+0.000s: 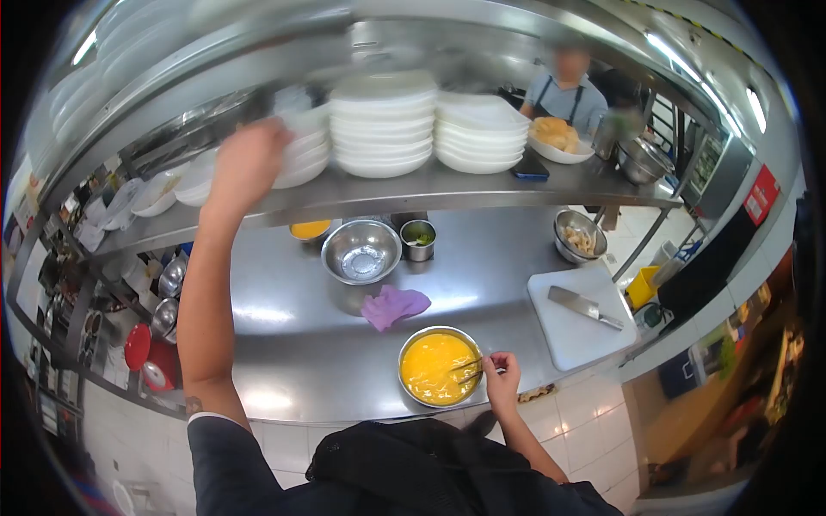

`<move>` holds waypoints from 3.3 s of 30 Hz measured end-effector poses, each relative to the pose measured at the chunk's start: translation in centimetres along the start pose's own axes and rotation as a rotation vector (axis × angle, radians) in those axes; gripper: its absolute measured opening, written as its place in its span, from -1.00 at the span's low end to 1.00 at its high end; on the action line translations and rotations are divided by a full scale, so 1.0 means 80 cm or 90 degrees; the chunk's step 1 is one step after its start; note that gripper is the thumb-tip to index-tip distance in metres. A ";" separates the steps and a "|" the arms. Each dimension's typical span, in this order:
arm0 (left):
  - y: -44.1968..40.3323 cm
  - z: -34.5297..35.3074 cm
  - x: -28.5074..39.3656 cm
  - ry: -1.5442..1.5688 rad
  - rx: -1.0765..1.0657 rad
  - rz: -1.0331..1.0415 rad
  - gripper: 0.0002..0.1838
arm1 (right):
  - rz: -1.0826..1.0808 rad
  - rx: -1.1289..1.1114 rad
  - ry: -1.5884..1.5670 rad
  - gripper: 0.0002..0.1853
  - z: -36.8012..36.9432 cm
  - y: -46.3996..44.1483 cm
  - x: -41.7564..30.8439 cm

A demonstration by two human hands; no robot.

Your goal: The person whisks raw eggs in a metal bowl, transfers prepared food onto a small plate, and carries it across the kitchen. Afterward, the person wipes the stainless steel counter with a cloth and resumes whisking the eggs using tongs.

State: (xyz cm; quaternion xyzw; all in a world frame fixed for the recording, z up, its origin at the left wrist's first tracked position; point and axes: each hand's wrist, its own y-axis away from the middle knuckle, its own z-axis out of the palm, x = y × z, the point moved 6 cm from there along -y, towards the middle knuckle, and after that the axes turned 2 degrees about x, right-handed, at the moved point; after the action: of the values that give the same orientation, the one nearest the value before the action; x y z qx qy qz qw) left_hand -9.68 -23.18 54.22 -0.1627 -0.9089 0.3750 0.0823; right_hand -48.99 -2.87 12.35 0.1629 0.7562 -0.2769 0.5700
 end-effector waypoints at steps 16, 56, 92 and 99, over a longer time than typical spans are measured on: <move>0.152 -0.119 0.098 0.194 0.285 0.060 -0.73 | 0.049 0.187 0.002 -0.70 -0.076 0.001 0.036; 0.324 0.520 0.517 0.373 -0.633 0.011 -0.80 | 0.380 0.125 -0.371 -0.66 -0.296 -0.506 0.205; 0.343 0.586 0.450 0.650 -0.068 -0.688 -0.33 | -0.297 -0.265 0.231 -0.86 -0.137 -0.316 0.043; 0.339 0.566 0.450 0.639 -0.047 -0.792 -0.41 | -0.535 -0.273 0.286 -0.84 -0.128 -0.313 0.002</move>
State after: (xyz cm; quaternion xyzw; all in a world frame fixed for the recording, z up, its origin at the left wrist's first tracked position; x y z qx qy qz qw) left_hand -49.24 -21.86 4.07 0.2220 -0.6991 0.1122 0.6704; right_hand -71.00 -16.53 20.08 -0.2198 0.8998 -0.2786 0.2539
